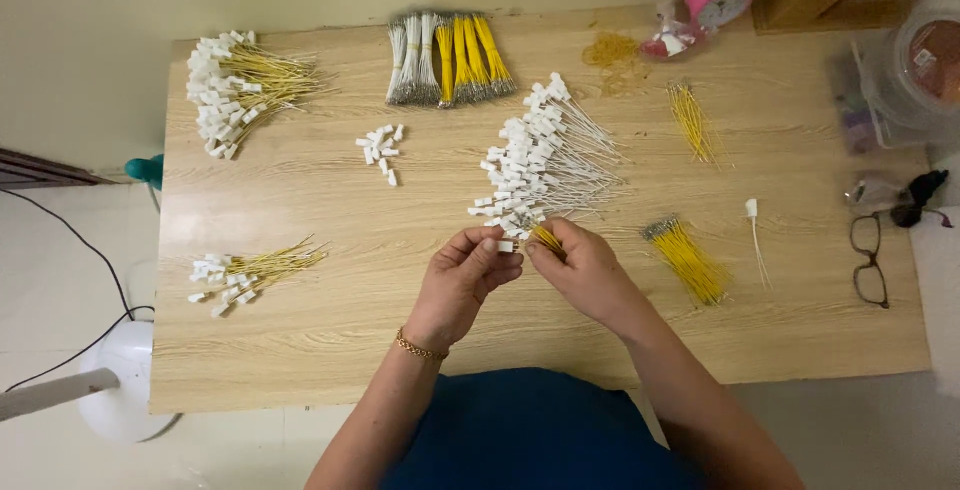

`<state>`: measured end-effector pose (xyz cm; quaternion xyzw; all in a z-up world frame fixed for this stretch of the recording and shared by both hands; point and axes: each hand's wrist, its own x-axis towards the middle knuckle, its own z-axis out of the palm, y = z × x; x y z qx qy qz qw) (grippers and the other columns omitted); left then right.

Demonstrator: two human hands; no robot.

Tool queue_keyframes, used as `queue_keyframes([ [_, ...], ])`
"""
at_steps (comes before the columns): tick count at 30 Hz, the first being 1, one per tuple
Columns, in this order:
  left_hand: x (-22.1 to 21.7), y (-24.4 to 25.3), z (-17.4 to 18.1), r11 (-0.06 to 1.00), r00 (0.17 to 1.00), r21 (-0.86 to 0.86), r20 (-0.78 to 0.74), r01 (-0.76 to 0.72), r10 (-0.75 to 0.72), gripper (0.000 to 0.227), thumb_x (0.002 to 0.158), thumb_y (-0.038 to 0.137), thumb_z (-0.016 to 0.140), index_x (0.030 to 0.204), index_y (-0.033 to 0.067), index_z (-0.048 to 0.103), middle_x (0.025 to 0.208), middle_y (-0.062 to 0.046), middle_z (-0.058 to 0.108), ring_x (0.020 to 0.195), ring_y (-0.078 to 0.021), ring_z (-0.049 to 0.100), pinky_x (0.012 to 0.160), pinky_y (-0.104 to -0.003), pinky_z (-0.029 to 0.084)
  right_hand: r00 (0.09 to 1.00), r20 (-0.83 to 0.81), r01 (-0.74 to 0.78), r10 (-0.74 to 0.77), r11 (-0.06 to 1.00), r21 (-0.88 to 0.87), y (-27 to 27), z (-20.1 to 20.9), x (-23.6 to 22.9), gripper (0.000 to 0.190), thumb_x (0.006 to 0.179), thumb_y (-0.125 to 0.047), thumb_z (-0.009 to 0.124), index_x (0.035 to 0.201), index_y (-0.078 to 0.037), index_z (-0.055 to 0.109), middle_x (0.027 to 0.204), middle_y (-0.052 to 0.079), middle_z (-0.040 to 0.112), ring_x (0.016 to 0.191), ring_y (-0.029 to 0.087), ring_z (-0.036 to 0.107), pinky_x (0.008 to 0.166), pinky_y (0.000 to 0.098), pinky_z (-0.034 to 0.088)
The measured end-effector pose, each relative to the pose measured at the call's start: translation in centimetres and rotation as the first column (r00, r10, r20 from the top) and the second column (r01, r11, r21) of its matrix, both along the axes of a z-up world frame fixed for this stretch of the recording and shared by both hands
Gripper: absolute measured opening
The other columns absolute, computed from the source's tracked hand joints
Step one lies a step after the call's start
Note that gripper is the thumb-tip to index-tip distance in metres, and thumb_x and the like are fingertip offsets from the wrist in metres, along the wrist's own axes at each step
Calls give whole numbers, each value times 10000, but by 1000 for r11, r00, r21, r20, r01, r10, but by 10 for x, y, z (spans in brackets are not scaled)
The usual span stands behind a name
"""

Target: Manually insert thin colored wires into small white plastic electrical connector housings and organize them on a desk.

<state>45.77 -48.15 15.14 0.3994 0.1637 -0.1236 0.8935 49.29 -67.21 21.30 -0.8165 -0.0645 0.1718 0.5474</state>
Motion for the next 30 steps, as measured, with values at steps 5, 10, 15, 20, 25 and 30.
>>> queue_keyframes([
  [5,1,-2,-7,998,1000,61,-27,1,0,189,1001,137,646,1148,19,643,1034,-172,745,937,-305,774,864,-425,653,998,50,-37,42,995,-98,-2,-24,1,193,911,-232,713,1024,-76,715,711,170,619,668,249,609,615,397,489],
  [10,0,-5,-14,998,998,57,-60,-8,12,192,1009,132,633,1153,6,632,1030,-182,740,938,-312,772,864,-432,653,997,61,-45,53,990,-132,0,-34,0,202,916,-253,704,1026,-85,717,726,167,645,687,279,648,635,403,508],
  [15,-4,-8,-21,996,997,94,-70,-12,19,179,1004,138,640,1133,15,624,1027,-177,741,950,-317,769,883,-443,645,995,74,-61,69,992,-111,2,-46,1,203,917,-238,700,1014,-60,696,743,195,635,707,322,659,659,430,520],
  [20,-7,-6,-33,984,992,179,-124,20,3,184,989,140,676,1113,8,641,1001,-156,743,936,-286,767,867,-433,649,994,38,-97,101,989,-111,4,-58,-1,191,911,-230,693,1003,-62,695,764,192,654,743,328,684,692,429,532],
  [25,-24,10,-96,927,983,358,-179,113,-50,188,986,133,692,1126,11,665,991,-91,718,915,-208,734,832,-347,631,996,-80,-44,38,996,-77,-19,-116,3,198,983,-199,614,1073,-33,670,819,214,684,777,339,694,730,454,546],
  [30,-36,27,-121,623,972,748,-205,230,-114,164,947,201,755,1062,85,761,928,-105,753,879,-203,733,770,-357,617,933,-166,320,-319,947,-21,-58,-119,16,216,1078,-230,566,1102,-55,689,895,172,728,862,276,696,816,418,552],
])
